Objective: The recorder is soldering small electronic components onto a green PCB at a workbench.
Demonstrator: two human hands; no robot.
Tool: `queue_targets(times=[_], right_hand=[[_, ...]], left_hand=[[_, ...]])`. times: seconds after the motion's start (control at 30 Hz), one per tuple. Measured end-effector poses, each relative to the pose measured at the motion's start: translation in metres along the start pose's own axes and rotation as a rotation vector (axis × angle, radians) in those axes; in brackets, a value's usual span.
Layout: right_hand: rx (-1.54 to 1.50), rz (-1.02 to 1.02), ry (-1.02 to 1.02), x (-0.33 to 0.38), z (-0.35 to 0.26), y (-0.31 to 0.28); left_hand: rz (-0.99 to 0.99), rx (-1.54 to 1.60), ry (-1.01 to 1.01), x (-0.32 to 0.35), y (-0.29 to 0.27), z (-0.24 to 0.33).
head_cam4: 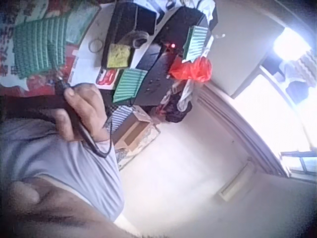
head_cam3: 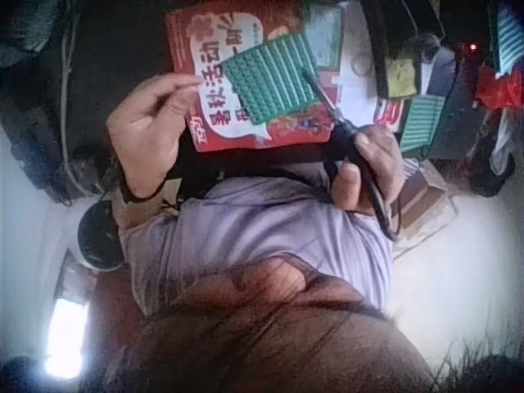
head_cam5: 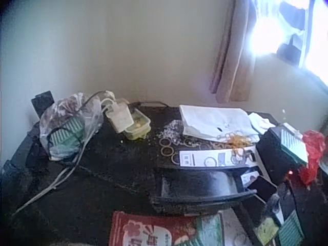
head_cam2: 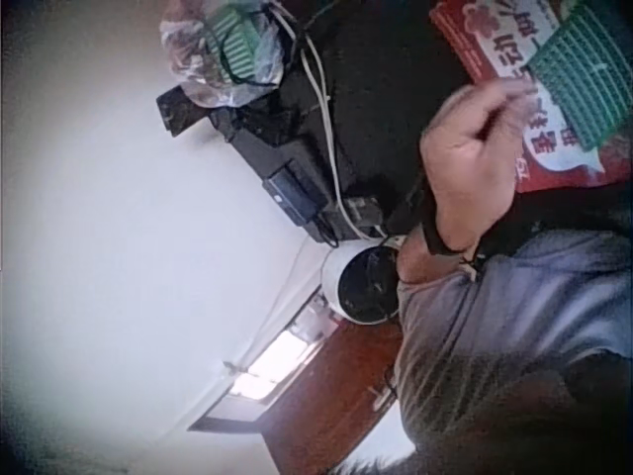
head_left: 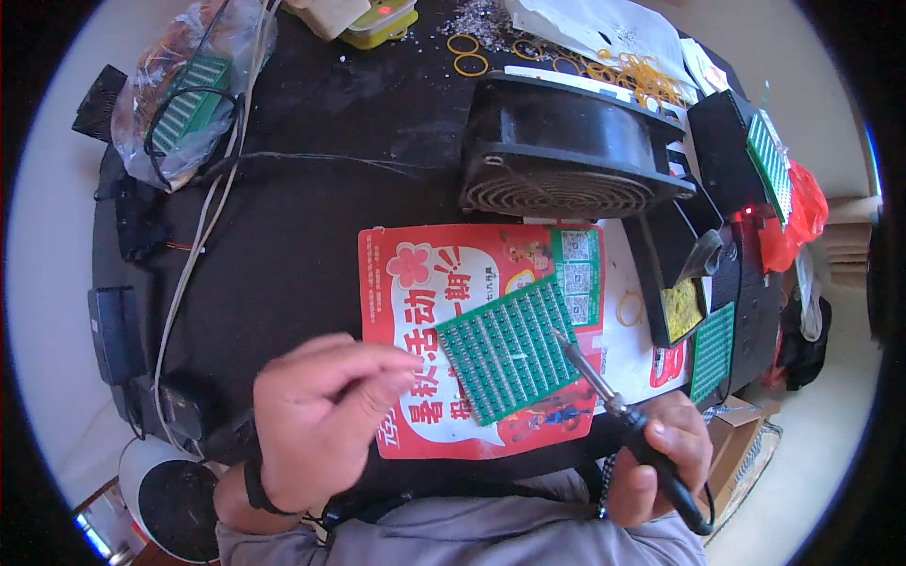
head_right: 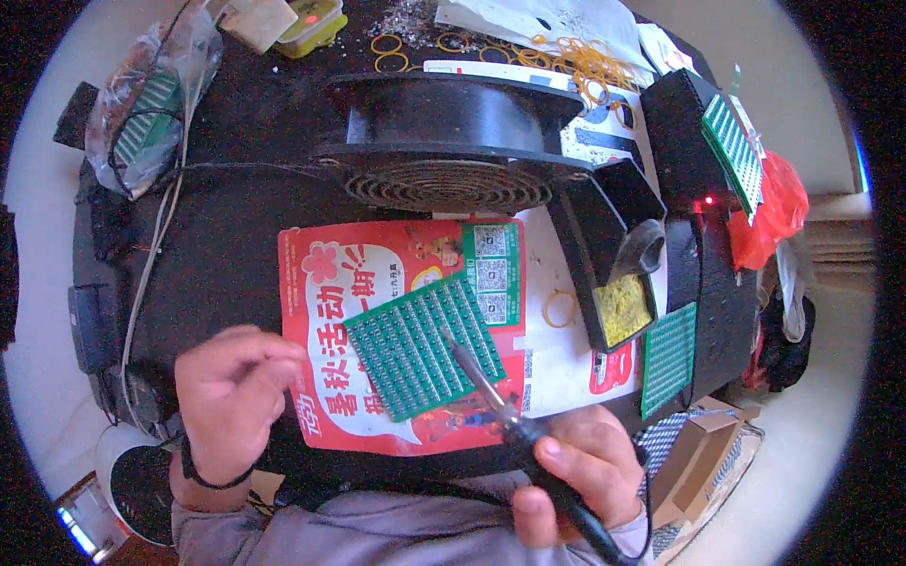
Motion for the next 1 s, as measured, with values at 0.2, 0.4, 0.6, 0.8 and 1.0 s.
queue_targets(times=[0.2,0.4,0.6,0.8,1.0], right_hand=[[0.064,-0.073,-0.015,-0.01,0.004,0.026],[0.115,-0.173,-0.083,-0.027,0.003,0.042],[0.126,-0.244,-0.053,-0.027,0.004,0.042],[0.093,-0.293,-0.061,-0.033,0.005,0.047],[0.114,-0.285,-0.06,-0.03,0.004,0.046]], left_hand=[[0.032,-0.472,0.353,0.002,0.011,0.026],[0.093,-0.491,0.336,0.003,0.008,0.023],[0.094,-0.446,0.307,-0.001,0.01,0.016],[0.088,-0.499,0.276,-0.001,0.011,0.015],[0.064,-0.507,0.297,-0.002,0.015,0.016]])
Point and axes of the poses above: each hand's wrist, its own x-axis away from the middle knuckle, its own y-axis out of the palm, z = x × y, the point moved 7 cm from there along -x, towards the middle knuckle, and after that the axes turned 8 degrees about -z, right-handed, at the moved point
